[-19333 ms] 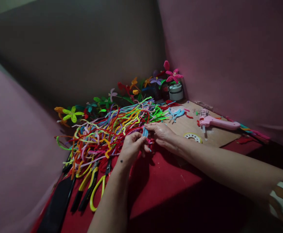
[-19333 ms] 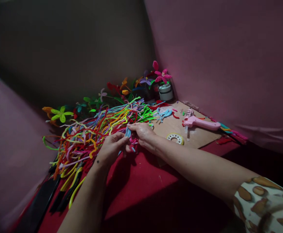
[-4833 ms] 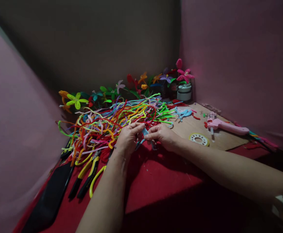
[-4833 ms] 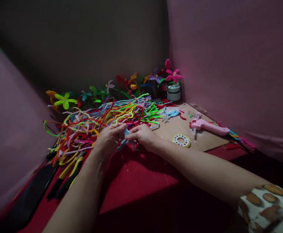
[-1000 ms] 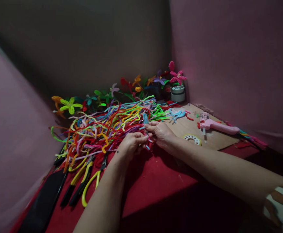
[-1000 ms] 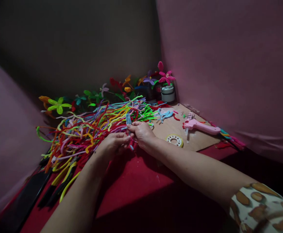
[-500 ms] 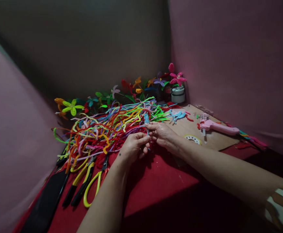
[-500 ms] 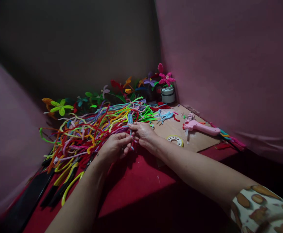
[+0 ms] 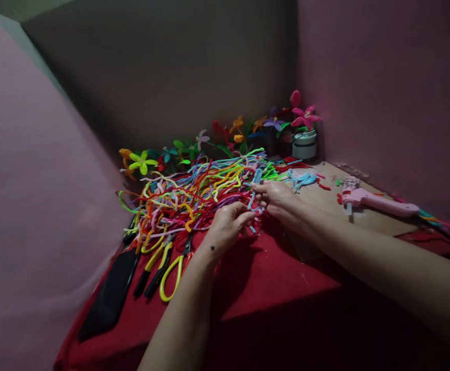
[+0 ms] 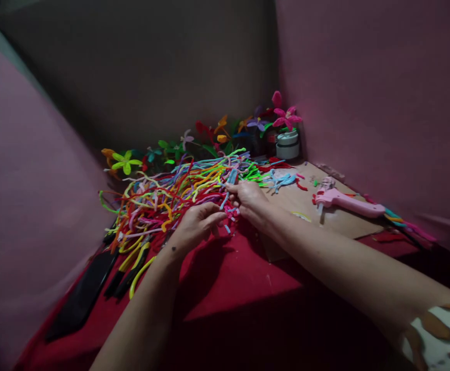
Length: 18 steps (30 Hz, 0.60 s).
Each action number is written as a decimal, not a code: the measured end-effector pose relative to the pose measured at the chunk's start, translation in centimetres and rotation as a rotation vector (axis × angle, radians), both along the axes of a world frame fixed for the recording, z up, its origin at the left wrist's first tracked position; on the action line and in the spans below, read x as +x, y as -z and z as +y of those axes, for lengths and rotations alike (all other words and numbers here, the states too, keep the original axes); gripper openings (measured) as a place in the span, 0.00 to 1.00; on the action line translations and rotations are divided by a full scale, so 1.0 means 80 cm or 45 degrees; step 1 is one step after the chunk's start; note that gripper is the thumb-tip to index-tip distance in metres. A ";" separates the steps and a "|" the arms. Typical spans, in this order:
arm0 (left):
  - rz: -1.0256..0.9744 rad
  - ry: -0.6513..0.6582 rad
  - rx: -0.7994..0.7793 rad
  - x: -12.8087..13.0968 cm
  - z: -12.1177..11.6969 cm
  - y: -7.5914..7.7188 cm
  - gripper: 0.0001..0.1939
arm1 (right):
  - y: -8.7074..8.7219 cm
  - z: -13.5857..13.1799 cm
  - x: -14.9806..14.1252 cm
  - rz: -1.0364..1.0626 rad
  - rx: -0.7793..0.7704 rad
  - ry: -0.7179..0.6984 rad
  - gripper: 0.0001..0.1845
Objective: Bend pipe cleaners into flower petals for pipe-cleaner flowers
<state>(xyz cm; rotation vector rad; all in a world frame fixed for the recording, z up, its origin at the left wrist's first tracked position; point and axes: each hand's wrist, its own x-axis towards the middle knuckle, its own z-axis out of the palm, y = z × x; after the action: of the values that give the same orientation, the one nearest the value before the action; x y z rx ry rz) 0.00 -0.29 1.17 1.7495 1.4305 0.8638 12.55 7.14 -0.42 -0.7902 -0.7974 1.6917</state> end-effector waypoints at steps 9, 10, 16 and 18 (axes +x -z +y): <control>1.387 -0.460 -0.129 -0.105 -0.108 -0.009 0.11 | 0.010 -0.002 0.022 0.099 -0.055 -0.178 0.10; 1.476 -0.453 -0.197 -0.108 -0.114 -0.002 0.11 | 0.011 -0.003 0.022 0.106 -0.062 -0.191 0.11; 1.397 -0.468 -0.292 -0.116 -0.119 0.012 0.14 | 0.013 -0.005 0.023 0.106 -0.058 -0.281 0.12; 1.273 -0.468 -0.289 -0.126 -0.120 0.008 0.15 | 0.015 -0.005 0.023 0.138 -0.047 -0.304 0.12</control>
<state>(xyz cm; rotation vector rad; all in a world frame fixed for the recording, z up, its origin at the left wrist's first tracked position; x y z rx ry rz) -10.10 -9.87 0.55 1.8305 2.4170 -0.1030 14.39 6.77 -1.65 -0.6417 -0.8125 1.9486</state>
